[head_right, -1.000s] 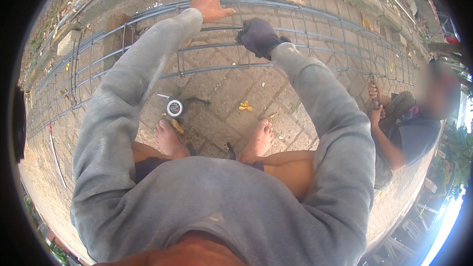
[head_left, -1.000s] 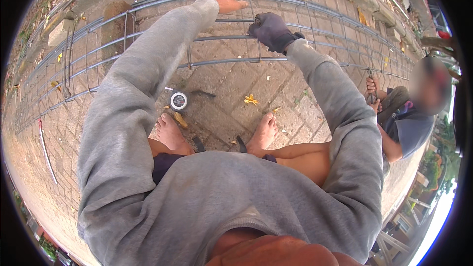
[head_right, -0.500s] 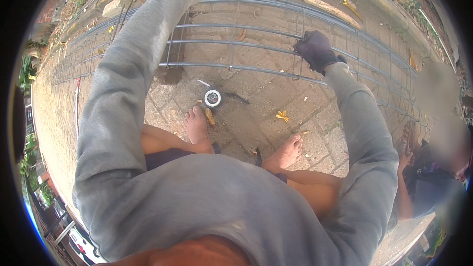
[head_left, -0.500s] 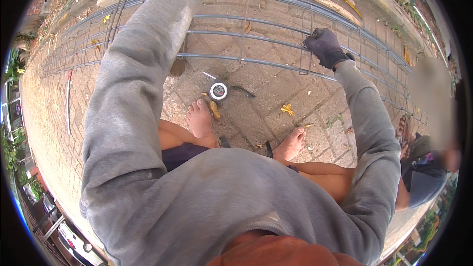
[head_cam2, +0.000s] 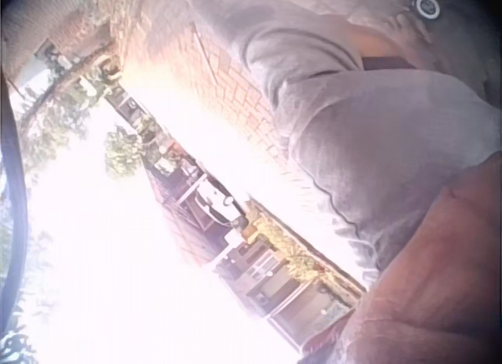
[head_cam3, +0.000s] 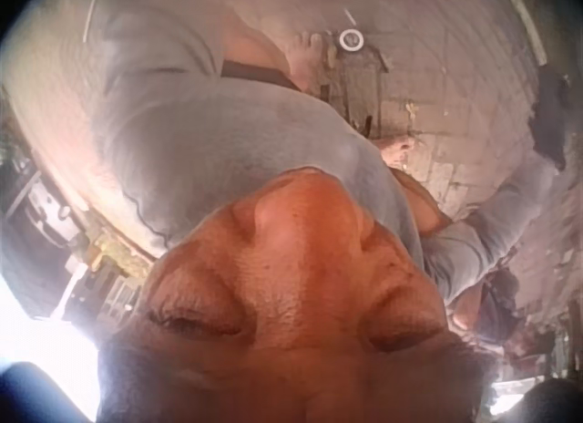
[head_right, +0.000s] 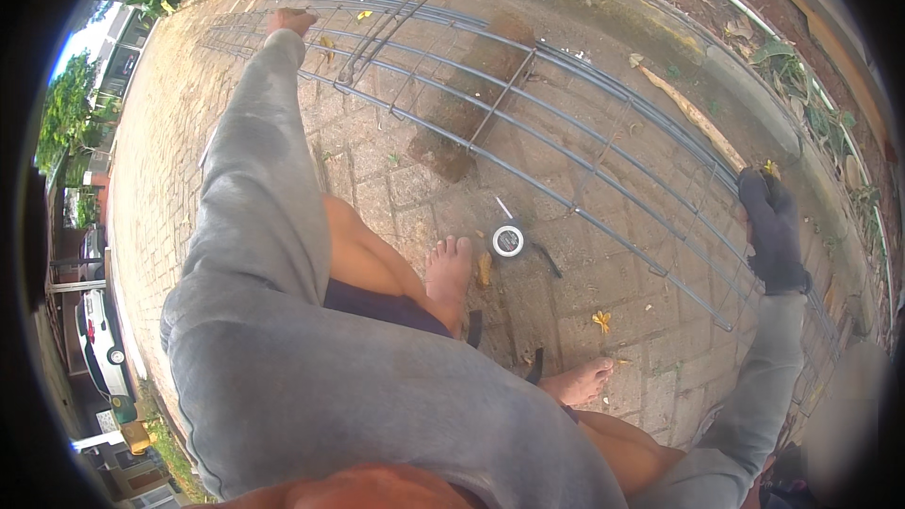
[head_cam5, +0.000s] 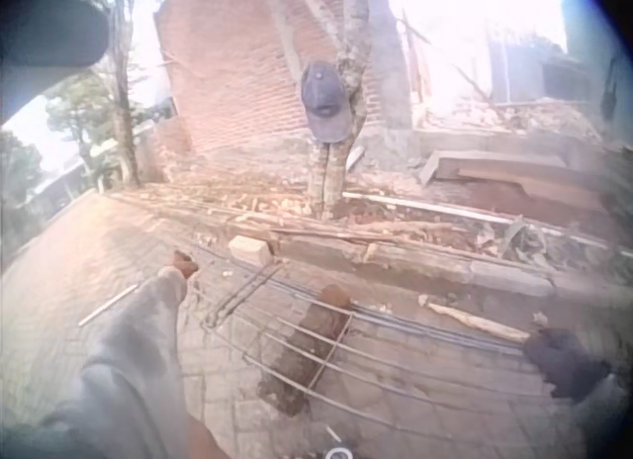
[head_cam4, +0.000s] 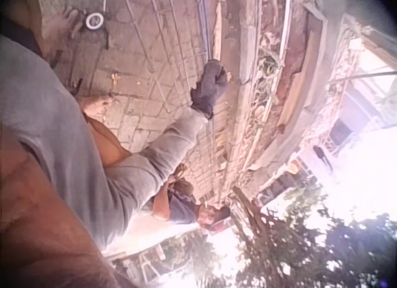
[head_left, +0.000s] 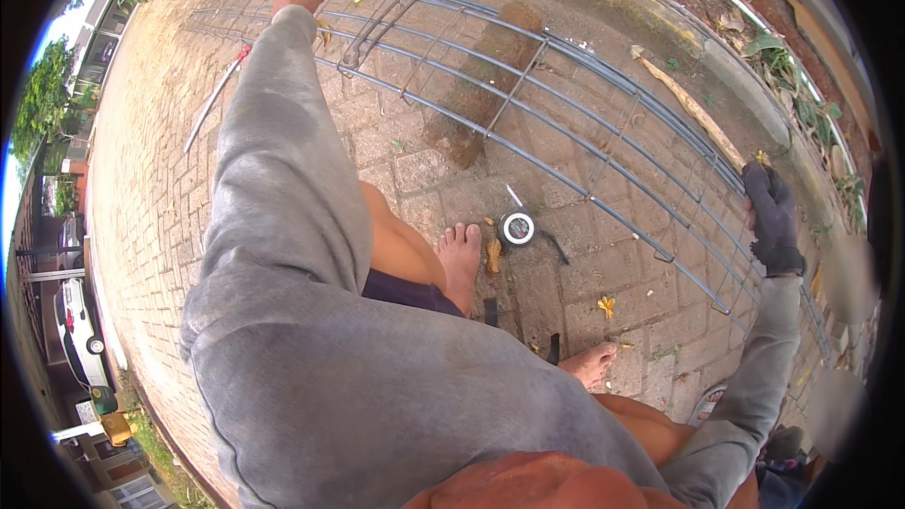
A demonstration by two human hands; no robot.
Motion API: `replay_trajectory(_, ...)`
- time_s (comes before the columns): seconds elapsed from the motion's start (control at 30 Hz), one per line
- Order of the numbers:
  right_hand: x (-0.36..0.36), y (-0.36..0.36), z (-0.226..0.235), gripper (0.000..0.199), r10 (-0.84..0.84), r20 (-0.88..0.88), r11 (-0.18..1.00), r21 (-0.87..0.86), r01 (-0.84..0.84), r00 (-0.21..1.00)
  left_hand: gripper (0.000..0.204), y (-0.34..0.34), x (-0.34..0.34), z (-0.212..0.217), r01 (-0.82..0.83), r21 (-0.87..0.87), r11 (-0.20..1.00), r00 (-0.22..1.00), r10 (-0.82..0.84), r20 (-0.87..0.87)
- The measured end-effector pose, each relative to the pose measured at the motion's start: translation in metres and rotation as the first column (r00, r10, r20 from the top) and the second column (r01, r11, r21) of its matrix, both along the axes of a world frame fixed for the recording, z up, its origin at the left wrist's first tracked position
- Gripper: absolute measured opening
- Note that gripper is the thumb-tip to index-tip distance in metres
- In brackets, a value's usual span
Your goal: The person assembles a wire mesh grid on a paved outdoor surface, using pliers to bend and secure wire ties at intersections. Another worker assists nearby. The person repeatedly positions the mesh, ties wires, and adjusts sections to form a continuous grid.
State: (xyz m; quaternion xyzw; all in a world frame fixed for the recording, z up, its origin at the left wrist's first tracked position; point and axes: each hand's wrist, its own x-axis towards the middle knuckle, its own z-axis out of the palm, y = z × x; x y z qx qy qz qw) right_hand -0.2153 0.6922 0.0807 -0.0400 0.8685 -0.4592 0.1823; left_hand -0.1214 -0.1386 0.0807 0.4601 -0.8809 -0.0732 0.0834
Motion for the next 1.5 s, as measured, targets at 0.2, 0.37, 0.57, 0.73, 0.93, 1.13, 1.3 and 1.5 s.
replay_trajectory(0.2, -0.007, -0.017, 0.018, 0.04, -0.017, -0.125, 0.995, -0.098, 0.004, 0.992, 0.08, 0.0, 0.03, -0.092, 0.26, 0.133, 0.956, 0.949, -0.279, 0.147)
replay_trajectory(0.37, -0.02, 0.003, 0.048, 0.045, -0.087, -0.283, 0.987, -0.151, 0.045, 0.955, 0.061, 0.018, -0.023, -0.125, 0.463, 0.076, 0.883, 0.809, -0.456, 0.371)
replay_trajectory(0.57, -0.002, 0.044, 0.083, 0.041, -0.01, -0.235, 0.998, -0.059, -0.004, 0.972, 0.061, 0.055, -0.031, -0.118, 0.416, -0.005, 0.909, 0.784, -0.356, 0.509)
replay_trajectory(0.73, 0.018, 0.064, 0.077, 0.038, -0.178, -0.259, 0.98, -0.138, 0.146, 0.949, 0.056, 0.089, -0.055, -0.084, 0.489, -0.046, 0.871, 0.819, -0.441, 0.367)
replay_trajectory(0.93, 0.027, 0.078, 0.108, 0.045, -0.176, -0.294, 0.983, -0.093, 0.155, 0.94, 0.056, 0.15, -0.05, -0.092, 0.462, 0.292, 0.838, 0.84, -0.518, 0.159)
replay_trajectory(1.13, 0.063, 0.078, 0.125, 0.037, -0.059, -0.329, 0.998, -0.019, 0.056, 0.943, 0.061, 0.209, 0.007, -0.12, 0.452, 0.135, 0.882, 0.833, -0.471, 0.29)
replay_trajectory(1.3, 0.09, 0.084, 0.11, 0.029, -0.1, -0.302, 0.994, 0.02, 0.111, 0.948, 0.067, 0.273, 0.009, -0.058, 0.679, -0.096, 0.727, 0.712, -0.622, 0.327)
replay_trajectory(1.5, 0.08, 0.027, 0.063, 0.025, 0.517, -0.687, 0.855, 0.388, -0.344, 0.51, 0.056, 0.479, -0.012, 0.035, 0.948, -0.319, -0.013, -0.107, -0.955, -0.278)
